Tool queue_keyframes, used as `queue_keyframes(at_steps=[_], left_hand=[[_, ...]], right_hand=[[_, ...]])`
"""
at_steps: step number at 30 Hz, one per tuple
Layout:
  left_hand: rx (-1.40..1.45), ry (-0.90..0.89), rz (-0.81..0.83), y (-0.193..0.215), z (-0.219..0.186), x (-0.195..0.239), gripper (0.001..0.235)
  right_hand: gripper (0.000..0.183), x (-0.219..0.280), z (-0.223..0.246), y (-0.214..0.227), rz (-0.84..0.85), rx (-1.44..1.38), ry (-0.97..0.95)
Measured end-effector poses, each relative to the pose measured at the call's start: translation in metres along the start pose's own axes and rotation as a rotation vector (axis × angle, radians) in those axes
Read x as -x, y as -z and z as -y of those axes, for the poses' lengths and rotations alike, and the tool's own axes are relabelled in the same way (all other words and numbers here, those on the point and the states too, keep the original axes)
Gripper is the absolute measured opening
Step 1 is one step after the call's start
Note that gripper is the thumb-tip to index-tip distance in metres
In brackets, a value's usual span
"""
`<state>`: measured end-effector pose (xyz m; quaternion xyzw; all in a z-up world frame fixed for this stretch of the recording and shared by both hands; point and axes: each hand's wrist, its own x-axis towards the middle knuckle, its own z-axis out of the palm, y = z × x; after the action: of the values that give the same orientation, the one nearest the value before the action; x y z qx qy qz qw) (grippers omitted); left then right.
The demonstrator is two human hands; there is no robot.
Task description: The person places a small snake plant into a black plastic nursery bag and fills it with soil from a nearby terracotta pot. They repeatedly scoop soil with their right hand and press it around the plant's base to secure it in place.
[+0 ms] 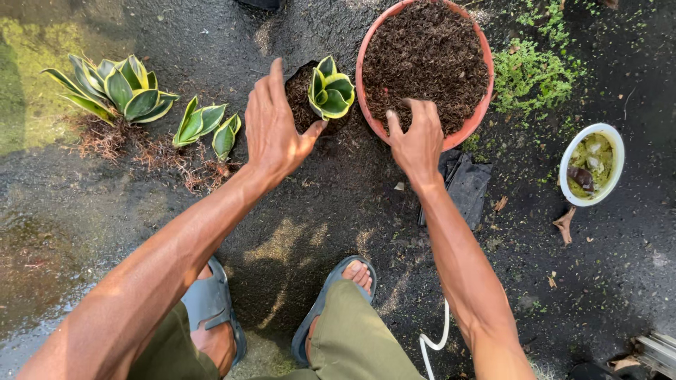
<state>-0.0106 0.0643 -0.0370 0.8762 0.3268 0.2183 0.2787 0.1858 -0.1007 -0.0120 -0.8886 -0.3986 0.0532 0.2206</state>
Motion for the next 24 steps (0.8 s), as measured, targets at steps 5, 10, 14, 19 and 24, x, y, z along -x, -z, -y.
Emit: queue_keyframes(at_steps=[5, 10, 14, 19, 24], left_hand=[[-0.012, 0.175, 0.097, -0.007, -0.002, -0.006, 0.123], [0.002, 0.116, 0.017, -0.013, -0.011, -0.006, 0.122], [0.029, 0.064, -0.035, -0.017, -0.014, -0.008, 0.127], [-0.001, -0.131, -0.149, -0.014, -0.009, -0.018, 0.118], [0.113, -0.121, -0.136, -0.007, -0.005, -0.030, 0.106]], right_hand=[[0.054, 0.004, -0.050, -0.036, 0.038, 0.019, -0.066], [0.038, -0.008, -0.094, -0.062, 0.037, -0.453, -0.469], [0.019, -0.018, -0.118, -0.044, 0.143, -1.596, -0.825], [0.016, -0.004, -0.088, -0.017, 0.258, -1.641, -0.920], [0.029, 0.012, -0.023, 0.016, 0.462, -1.686, -0.818]])
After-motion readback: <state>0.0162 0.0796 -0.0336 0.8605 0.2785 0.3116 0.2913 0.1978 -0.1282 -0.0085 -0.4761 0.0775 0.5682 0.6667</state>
